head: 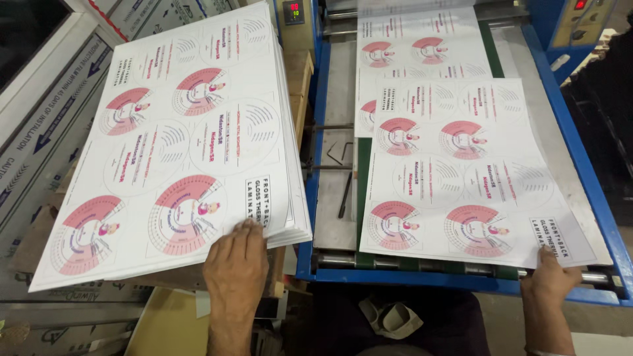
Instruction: The person sits on the floor and repeatedly feeds printed sheets into a laminating machine. They pick up a sheet from a stack on the left, place it onto the machine's conveyor belt, and watch it pass through the rollers. The process is repeated continuously for multiple sheets.
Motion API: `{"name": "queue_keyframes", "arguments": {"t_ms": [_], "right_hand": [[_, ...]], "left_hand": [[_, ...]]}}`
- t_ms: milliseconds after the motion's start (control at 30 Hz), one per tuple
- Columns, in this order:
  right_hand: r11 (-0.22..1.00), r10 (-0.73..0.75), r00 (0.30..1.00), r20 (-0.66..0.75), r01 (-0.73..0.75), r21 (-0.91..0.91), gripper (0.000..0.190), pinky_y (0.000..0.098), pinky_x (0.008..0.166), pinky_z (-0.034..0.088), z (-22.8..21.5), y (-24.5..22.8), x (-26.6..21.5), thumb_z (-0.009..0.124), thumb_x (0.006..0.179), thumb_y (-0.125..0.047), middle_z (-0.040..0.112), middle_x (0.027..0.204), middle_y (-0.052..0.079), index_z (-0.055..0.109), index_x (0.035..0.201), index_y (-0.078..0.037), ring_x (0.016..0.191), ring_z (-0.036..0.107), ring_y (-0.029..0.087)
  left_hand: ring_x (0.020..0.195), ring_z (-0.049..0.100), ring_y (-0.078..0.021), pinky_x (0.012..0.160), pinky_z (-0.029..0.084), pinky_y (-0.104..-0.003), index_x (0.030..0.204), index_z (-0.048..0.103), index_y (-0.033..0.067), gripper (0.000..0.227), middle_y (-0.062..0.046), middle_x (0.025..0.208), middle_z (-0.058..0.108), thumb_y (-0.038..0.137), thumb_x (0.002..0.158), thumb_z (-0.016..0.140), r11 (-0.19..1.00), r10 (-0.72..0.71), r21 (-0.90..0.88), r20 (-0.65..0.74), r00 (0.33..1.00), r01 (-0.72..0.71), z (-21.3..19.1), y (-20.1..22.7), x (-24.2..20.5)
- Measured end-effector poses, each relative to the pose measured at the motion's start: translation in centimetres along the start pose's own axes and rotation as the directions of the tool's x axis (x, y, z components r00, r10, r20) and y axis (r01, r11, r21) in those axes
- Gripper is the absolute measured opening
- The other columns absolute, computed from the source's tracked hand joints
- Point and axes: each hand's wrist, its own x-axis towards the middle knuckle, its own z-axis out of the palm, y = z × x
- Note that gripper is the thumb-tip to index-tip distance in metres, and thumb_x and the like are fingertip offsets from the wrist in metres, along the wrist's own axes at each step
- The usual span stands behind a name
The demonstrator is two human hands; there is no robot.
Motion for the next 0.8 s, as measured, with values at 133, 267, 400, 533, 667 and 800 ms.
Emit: {"name": "queue_keyframes", "arguments": {"t_ms": [133, 267, 400, 533, 667, 800], "right_hand": [[0.999, -0.025, 0.999, 0.019, 0.026, -0.02, 0.039, 0.0328, 0.106, 0.055, -1.6, 0.3, -1.8, 0.056, 0.106, 0.009, 0.064, 0.14, 0.018, 0.051, 0.145, 0.011, 0.124, 0.066, 0.024], [0.999, -0.048, 0.991, 0.124, 0.048, 0.002, 0.043, 0.0331, 0.108, 0.054, -4.6, -1.1, -6.2, 0.054, 0.104, 0.01, 0.062, 0.145, 0.02, 0.05, 0.147, 0.013, 0.127, 0.065, 0.025], [0.988, -0.044, 0.998, 0.037, 0.049, -0.15, 0.041, 0.0347, 0.105, 0.053, -6.8, -1.7, -10.6, 0.054, 0.104, 0.013, 0.063, 0.138, 0.024, 0.052, 0.145, 0.016, 0.124, 0.065, 0.028], [0.986, -0.076, 0.997, -0.004, 0.075, -0.151, 0.042, 0.036, 0.108, 0.055, -7.9, -2.0, -12.8, 0.056, 0.099, 0.016, 0.064, 0.137, 0.025, 0.053, 0.141, 0.017, 0.123, 0.067, 0.028], [0.992, -0.041, 0.999, 0.029, 0.045, -0.121, 0.043, 0.0332, 0.101, 0.054, -6.9, -2.5, -12.3, 0.058, 0.1, 0.01, 0.065, 0.133, 0.021, 0.054, 0.143, 0.012, 0.119, 0.066, 0.024], [0.961, 0.078, 0.997, -0.002, -0.076, -0.265, 0.031, 0.0313, 0.089, 0.05, -4.0, -1.8, -9.3, 0.065, 0.108, -0.002, 0.067, 0.127, 0.018, 0.059, 0.134, 0.013, 0.108, 0.064, 0.021]], "left_hand": [[0.107, 0.071, -0.0244, 0.093, 0.057, -0.037, 0.113, 0.07, 0.0028, 0.027, -0.011, 0.112, 0.075, 0.011, 0.088, 0.078, 0.999, 0.001, -0.054, -0.002, 1.0, -0.001, -0.7, 0.0, -0.2], [0.113, 0.068, -0.0286, 0.097, 0.054, -0.041, 0.117, 0.071, 0.0012, 0.045, -0.013, 0.117, 0.074, 0.011, 0.074, 0.079, 0.998, -0.032, -0.045, 0.01, 0.999, 0.033, -1.1, -0.1, -0.3], [0.119, 0.067, -0.0281, 0.102, 0.053, -0.041, 0.118, 0.071, 0.0022, 0.044, -0.012, 0.12, 0.073, 0.011, 0.075, 0.08, 0.998, -0.05, -0.036, 0.002, 0.999, 0.05, -1.0, -0.4, 0.4], [0.114, 0.071, -0.0244, 0.099, 0.056, -0.037, 0.116, 0.073, 0.005, 0.036, -0.009, 0.117, 0.075, 0.005, 0.081, 0.078, 0.998, -0.047, -0.045, -0.03, 0.998, 0.045, -1.1, -0.9, 0.3], [0.108, 0.073, -0.0229, 0.094, 0.057, -0.037, 0.113, 0.075, 0.0076, 0.036, -0.007, 0.113, 0.076, 0.005, 0.078, 0.079, 0.996, -0.072, -0.056, -0.013, 0.997, 0.071, -1.0, -1.7, -0.2], [0.107, 0.073, -0.0216, 0.091, 0.057, -0.036, 0.111, 0.075, 0.0089, 0.039, -0.005, 0.111, 0.077, 0.004, 0.073, 0.083, 0.996, -0.084, -0.037, 0.012, 0.996, 0.084, -0.7, -2.0, -0.5]]}}
